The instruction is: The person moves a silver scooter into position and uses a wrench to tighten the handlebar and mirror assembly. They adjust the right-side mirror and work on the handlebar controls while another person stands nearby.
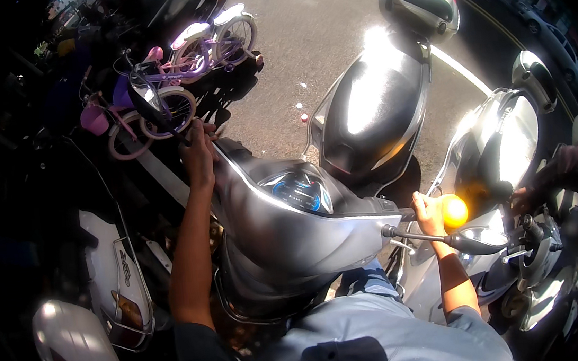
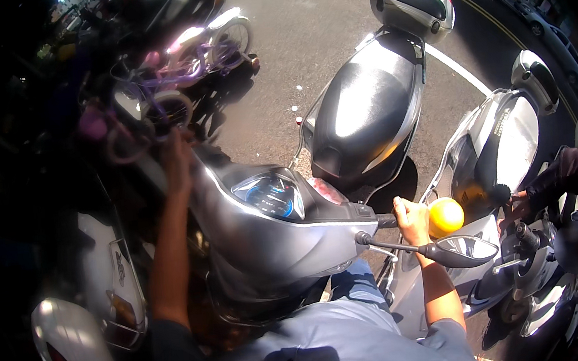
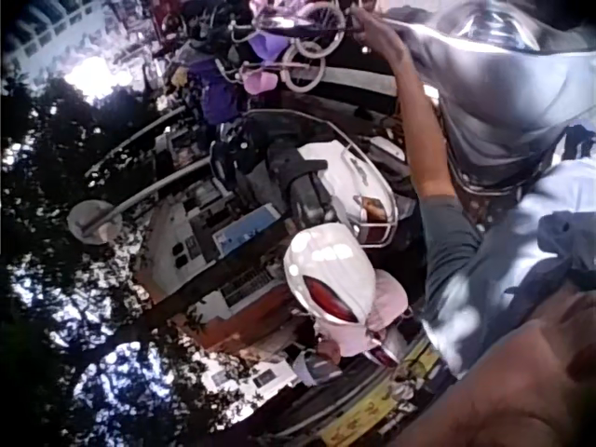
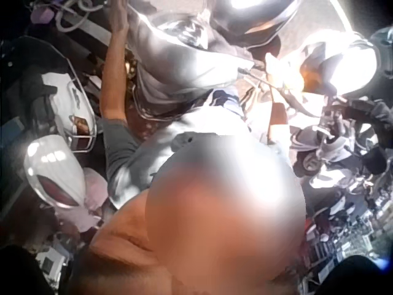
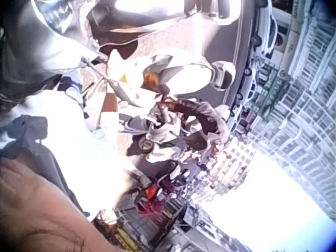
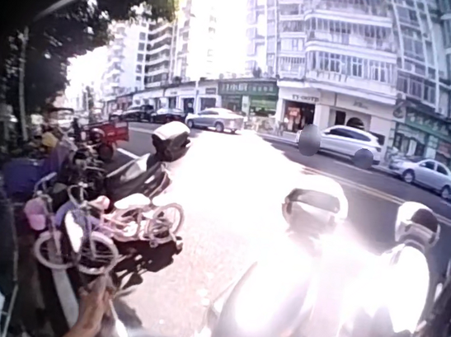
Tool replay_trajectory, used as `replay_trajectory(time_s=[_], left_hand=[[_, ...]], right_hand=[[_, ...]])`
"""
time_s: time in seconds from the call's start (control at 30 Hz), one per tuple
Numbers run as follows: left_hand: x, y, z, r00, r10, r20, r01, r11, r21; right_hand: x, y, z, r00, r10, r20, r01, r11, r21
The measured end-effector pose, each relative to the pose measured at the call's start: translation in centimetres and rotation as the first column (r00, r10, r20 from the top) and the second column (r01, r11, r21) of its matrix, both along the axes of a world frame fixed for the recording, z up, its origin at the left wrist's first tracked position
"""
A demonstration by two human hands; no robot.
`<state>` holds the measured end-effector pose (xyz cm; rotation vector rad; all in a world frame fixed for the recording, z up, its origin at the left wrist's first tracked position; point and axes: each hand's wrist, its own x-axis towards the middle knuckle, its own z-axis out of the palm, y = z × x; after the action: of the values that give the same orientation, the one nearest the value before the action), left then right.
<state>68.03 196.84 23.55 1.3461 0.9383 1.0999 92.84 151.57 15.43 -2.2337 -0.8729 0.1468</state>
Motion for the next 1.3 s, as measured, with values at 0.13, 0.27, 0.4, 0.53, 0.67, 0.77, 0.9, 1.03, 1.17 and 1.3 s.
replay_trajectory(time_s=[0.13,0.27,0.4,0.53,0.67,0.77,0.9,1.03,1.17,1.3], left_hand=[[-1.1,-1.0,0.2,0.999,0.012,-0.052,-0.012,1.0,0.001],[-1.4,-1.5,-0.9,1.0,0.017,-0.01,-0.017,1.0,-0.006],[-0.1,-1.9,-1.6,1.0,-0.021,0.008,0.022,0.997,-0.079],[3.9,-3.0,-0.3,0.995,-0.081,0.051,0.087,0.988,-0.125],[8.9,-3.4,1.3,0.994,-0.038,0.098,0.052,0.989,-0.137],[12.5,-2.2,1.5,0.988,-0.113,0.1,0.123,0.988,-0.097],[18.6,-0.4,1.2,0.991,-0.13,0.036,0.13,0.992,0.003],[24.9,0.7,1.9,0.989,-0.143,0.043,0.141,0.989,0.044],[31.7,2.6,2.3,0.995,-0.101,-0.008,0.101,0.994,0.034],[39.3,5.1,2.7,0.993,-0.11,-0.047,0.112,0.992,0.064]], right_hand=[[-1.2,-1.3,-0.5,0.999,0.033,0.019,-0.033,0.999,-0.039],[-1.4,-1.7,-0.5,0.999,0.018,-0.035,-0.018,1.0,0.013],[-0.3,-2.6,-0.7,0.999,-0.019,-0.03,0.018,1.0,-0.009],[1.4,-3.3,-0.1,0.998,-0.07,0.0,0.07,0.997,0.016],[5.6,-3.2,0.0,0.996,-0.078,0.051,0.078,0.997,0.012],[9.9,-2.2,-0.5,0.993,-0.11,-0.044,0.114,0.988,0.102],[17.4,-0.7,-1.4,0.99,-0.141,0.0,0.141,0.99,0.028],[24.5,1.0,-1.4,0.987,-0.152,-0.058,0.156,0.986,0.065],[31.7,4.1,-1.9,0.987,-0.15,-0.054,0.153,0.985,0.076],[39.6,6.6,-1.8,0.986,-0.162,-0.032,0.163,0.986,0.02]])
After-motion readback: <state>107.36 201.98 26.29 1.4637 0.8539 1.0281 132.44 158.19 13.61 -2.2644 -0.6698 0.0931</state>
